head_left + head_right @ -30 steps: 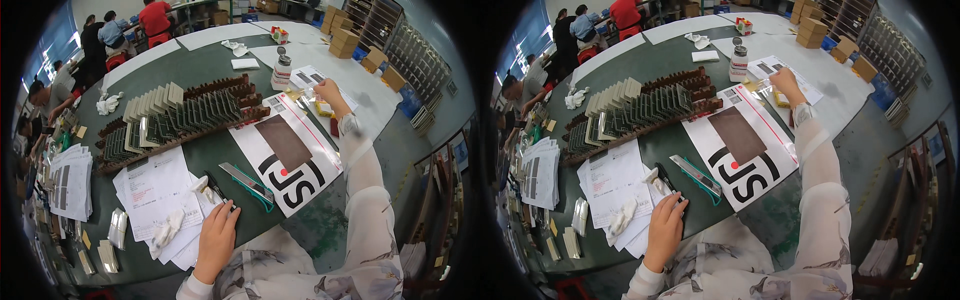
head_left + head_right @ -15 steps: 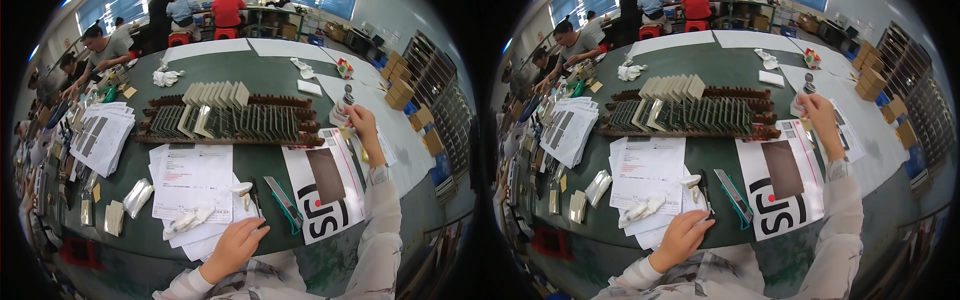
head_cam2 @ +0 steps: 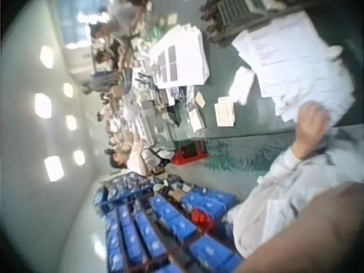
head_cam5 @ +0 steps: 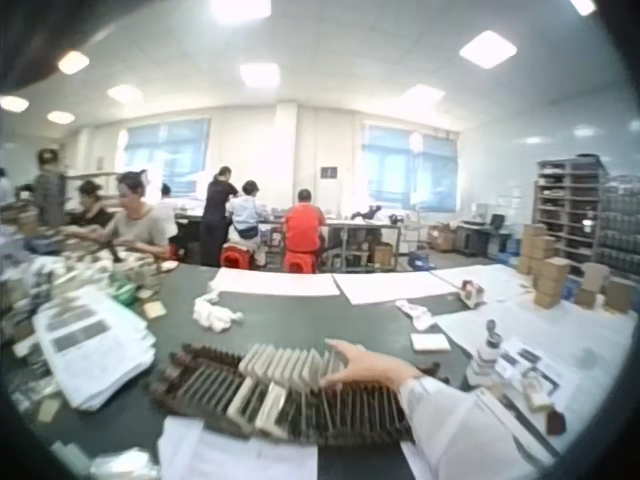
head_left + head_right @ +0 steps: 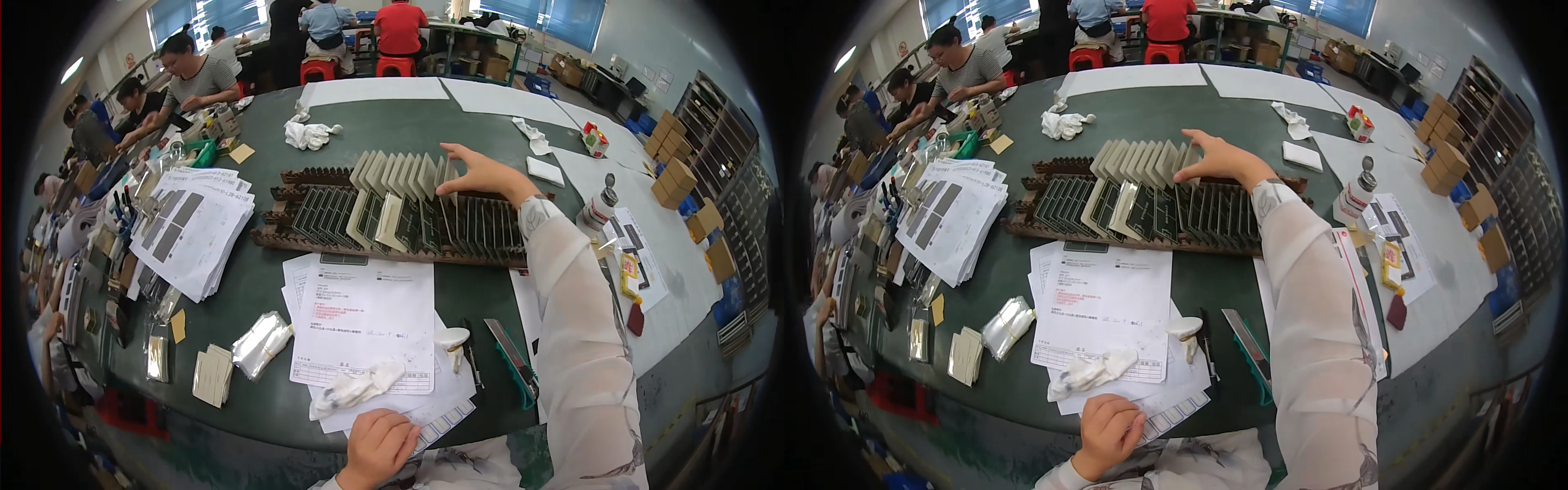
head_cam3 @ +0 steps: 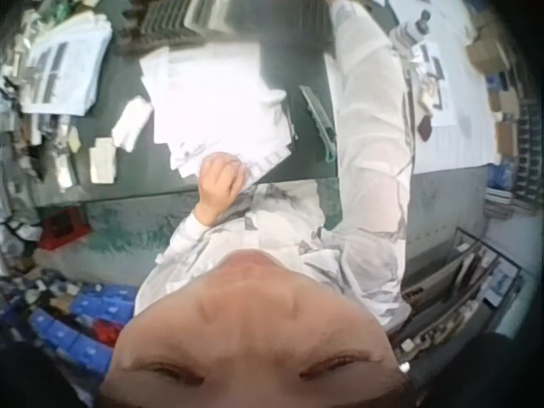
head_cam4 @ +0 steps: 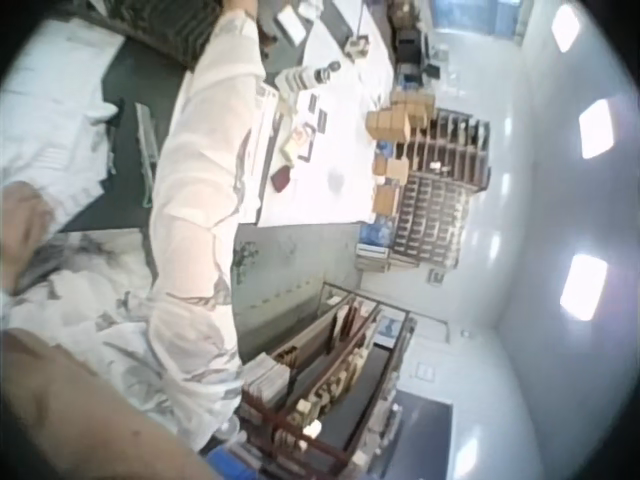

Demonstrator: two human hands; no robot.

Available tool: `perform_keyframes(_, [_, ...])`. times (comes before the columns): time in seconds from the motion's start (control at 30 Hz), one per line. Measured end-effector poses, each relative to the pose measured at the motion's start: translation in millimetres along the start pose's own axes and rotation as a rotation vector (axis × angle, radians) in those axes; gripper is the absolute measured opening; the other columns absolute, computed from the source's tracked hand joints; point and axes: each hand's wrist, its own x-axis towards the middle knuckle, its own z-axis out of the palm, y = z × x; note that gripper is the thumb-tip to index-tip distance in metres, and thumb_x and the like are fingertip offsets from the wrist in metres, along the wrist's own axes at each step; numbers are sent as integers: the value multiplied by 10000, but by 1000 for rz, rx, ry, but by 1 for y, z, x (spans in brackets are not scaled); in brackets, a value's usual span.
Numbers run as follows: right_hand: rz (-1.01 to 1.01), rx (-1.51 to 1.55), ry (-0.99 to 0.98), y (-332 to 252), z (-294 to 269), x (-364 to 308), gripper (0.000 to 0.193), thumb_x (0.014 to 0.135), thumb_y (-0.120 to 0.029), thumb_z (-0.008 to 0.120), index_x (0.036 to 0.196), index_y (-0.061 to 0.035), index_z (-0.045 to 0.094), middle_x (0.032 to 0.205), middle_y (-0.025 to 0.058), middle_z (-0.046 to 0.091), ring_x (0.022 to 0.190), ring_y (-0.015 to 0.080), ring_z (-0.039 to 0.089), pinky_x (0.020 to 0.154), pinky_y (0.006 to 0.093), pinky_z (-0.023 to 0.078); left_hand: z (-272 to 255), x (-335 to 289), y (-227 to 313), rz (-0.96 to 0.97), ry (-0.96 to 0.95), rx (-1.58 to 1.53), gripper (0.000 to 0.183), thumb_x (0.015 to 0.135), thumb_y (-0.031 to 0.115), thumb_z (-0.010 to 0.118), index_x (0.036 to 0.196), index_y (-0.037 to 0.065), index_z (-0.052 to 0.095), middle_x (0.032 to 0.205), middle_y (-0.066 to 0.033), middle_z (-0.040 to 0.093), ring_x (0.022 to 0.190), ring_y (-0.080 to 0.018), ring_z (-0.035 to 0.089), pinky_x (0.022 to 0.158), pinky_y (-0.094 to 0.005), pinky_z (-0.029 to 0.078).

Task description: The person trims the edges of printed cards using a utility knife, wipes them with a sponge pad, and writes on them with a marker pen before placing cards onto a slotted rack.

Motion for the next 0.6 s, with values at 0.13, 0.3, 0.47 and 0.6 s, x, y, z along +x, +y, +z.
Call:
perform_keyframes(0.13, [-73, 107, -11, -9, -4, -9, 987, 659, -426, 854, 1450, -70, 382, 1410, 189, 465, 1333, 322, 422, 1121, 412, 321, -2, -7, -4, 9, 30, -35, 147, 721, 23, 747, 836, 45, 657, 864, -78, 651, 817, -271, 604, 727, -357, 478])
perform_keyframes(0.3, [-150, 261, 27, -109, -21, -102, 838, 752, -345, 823, 1434, -92, 408, 1334, 133, 511, 1265, 249, 475, 1106, 377, 342, -8, -4, -6, 22, 31, -150, 221, 719, 5, 756, 914, 32, 655, 849, -90, 643, 768, -278, 621, 667, -357, 495])
perform_keyframes(0.47, [-453, -48, 110, -173, 27, -216, 693, 731, -270, 832, 1272, 13, 504, 1169, 181, 513, 1105, 345, 499, 987, 381, 399, -18, 0, 13, -408, -71, -746, 419, 839, 6, 702, 1212, -31, 513, 1057, -170, 643, 852, -241, 661, 740, -329, 532])
perform_keyframes(0.6, [-258, 62, 82, -192, 72, -288, 719, 720, -301, 836, 1288, -15, 500, 1139, 176, 480, 1032, 338, 481, 898, 391, 404, -23, 10, 36, -359, -189, -738, 437, 909, 22, 620, 1285, -56, 411, 1045, -180, 659, 856, -265, 681, 772, -311, 535])
